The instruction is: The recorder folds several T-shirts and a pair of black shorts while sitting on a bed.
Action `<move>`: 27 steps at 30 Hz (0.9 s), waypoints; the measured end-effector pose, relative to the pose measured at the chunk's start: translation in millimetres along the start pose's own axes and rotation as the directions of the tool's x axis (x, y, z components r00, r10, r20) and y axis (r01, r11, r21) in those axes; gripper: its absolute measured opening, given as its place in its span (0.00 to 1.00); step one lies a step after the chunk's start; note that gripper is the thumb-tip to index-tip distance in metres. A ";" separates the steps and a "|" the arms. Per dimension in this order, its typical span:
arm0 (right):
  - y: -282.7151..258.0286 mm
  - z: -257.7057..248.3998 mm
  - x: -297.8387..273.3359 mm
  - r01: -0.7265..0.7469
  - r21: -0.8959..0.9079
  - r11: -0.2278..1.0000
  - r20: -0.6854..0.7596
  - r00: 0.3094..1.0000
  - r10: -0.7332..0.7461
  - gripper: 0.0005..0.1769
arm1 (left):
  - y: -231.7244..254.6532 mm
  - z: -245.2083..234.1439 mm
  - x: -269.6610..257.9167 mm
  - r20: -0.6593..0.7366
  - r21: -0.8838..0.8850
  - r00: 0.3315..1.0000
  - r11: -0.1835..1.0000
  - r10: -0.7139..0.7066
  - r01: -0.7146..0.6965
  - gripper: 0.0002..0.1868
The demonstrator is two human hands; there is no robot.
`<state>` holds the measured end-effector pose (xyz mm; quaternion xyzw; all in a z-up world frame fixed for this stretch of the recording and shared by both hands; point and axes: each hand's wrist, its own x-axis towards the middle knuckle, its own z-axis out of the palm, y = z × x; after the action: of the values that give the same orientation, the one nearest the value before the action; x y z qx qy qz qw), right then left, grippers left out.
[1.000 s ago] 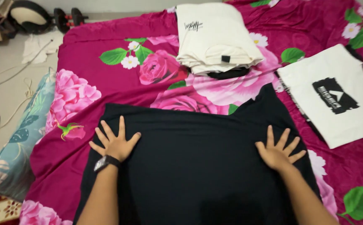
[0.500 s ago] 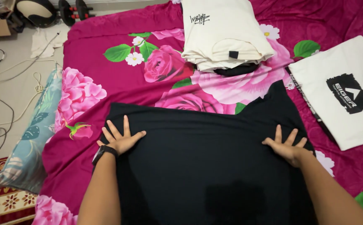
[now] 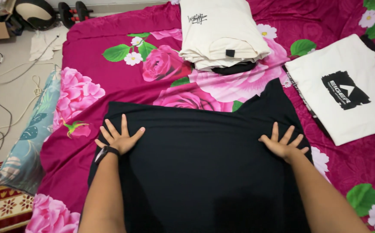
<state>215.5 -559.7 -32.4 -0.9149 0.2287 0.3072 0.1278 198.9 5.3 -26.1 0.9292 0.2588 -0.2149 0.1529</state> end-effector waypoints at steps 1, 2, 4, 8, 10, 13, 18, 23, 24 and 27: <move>-0.6 -1.1 0.2 0.007 0.000 1.000 -0.005 1.000 -0.007 0.57 | 1.2 -0.3 1.5 -0.030 -0.022 1.000 1.000 -0.003 0.003 0.63; 1.7 1.9 1.1 0.003 0.004 1.000 0.000 1.000 -0.003 0.57 | 4.1 -1.9 -1.5 -0.027 -0.015 1.000 1.000 -0.002 0.001 0.63; 3.5 6.3 4.2 0.020 0.007 1.000 -0.011 1.000 -0.020 0.57 | 12.1 -10.4 -5.4 -0.034 -0.029 0.998 0.999 -0.046 0.045 0.64; -0.6 18.3 6.0 0.026 0.036 0.999 -0.051 0.998 -0.024 0.55 | 87.0 -22.7 -15.3 -0.055 -0.049 0.991 0.992 -0.121 0.118 0.59; -1.5 21.9 11.0 0.022 0.050 0.998 -0.078 0.997 -0.018 0.55 | 153.5 -10.8 -22.2 -0.755 -0.041 0.652 0.988 0.068 -0.151 0.32; -2.3 26.1 14.1 0.016 0.056 0.998 -0.083 0.996 -0.011 0.55 | 252.4 10.2 -55.7 -0.763 0.388 0.105 0.581 0.638 -0.715 0.11; -2.2 30.1 12.7 0.003 0.032 0.999 -0.083 0.997 -0.001 0.54 | 389.5 75.4 -76.5 -0.596 0.160 0.267 0.438 0.757 -0.885 0.14; -7.0 25.2 7.3 0.005 0.021 1.000 -0.047 0.999 -0.004 0.54 | 438.0 126.8 -33.9 -0.545 0.134 0.495 0.654 0.676 -0.745 0.08; -8.8 24.0 4.8 0.008 0.025 1.000 -0.033 0.999 -0.008 0.54 | 438.4 128.6 -21.5 -0.632 -0.102 0.593 0.705 0.499 -0.702 0.07; -8.3 20.3 1.8 0.008 0.034 0.999 -0.011 1.000 -0.008 0.55 | 428.9 136.7 20.2 -0.649 -0.412 0.689 0.612 0.323 -0.675 0.06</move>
<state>210.6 -545.5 -48.6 -0.9151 0.2310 0.2976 0.1436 405.2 -391.7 -79.2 0.8786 0.0633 0.1934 0.4320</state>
